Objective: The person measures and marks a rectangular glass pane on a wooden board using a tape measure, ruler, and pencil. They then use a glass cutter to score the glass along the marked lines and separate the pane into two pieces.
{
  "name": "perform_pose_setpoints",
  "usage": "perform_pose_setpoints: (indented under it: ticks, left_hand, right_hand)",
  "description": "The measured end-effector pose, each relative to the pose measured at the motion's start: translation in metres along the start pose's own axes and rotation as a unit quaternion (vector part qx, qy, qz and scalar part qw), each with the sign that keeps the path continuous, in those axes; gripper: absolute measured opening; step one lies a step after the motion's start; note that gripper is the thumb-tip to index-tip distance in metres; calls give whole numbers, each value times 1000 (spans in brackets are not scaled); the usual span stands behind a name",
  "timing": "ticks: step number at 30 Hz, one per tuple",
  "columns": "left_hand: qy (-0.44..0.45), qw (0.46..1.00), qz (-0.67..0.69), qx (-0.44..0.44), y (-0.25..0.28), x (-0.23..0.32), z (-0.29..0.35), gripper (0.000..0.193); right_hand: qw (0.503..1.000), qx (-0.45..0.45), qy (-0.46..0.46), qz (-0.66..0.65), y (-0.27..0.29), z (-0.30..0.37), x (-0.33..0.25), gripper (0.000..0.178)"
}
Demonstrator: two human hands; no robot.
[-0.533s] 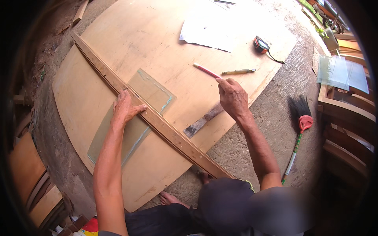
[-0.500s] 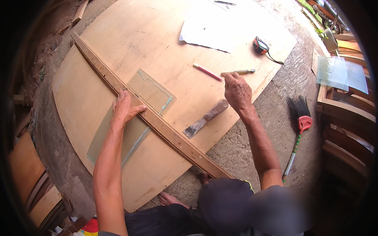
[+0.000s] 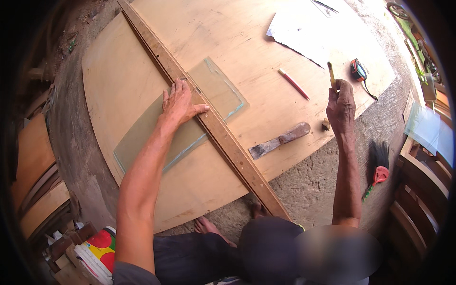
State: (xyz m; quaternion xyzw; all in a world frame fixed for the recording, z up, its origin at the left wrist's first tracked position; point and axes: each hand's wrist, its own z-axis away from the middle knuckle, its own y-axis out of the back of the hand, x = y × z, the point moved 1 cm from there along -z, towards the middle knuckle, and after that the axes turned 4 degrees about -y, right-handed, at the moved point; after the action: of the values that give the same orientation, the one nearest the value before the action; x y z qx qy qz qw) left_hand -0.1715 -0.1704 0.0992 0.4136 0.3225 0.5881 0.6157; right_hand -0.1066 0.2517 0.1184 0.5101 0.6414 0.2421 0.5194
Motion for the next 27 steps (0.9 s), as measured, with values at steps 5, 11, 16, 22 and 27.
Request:
perform_pose_setpoints:
  ticks: [5, 11, 16, 22, 27]
  left_hand:
    - [1, 1000, -30, -9, 2, 2, -3, 127]
    - [7, 998, -38, -50, 12, 5, -1, 133]
    - [17, 999, -12, -43, 11, 4, 0, 133]
    - [11, 998, -3, -56, 10, 6, -3, 132]
    - [6, 999, 8, -45, 9, 5, 0, 131]
  right_hand:
    - [811, -109, -221, -531, -23, 78, -111, 19]
    - [731, -179, -332, -570, -67, 131, -185, 16]
    - [885, -166, -176, -397, -64, 122, -189, 14]
    - [932, -167, -211, -243, -46, 83, -166, 24]
    - [942, -278, -171, -78, -47, 32, -140, 32]
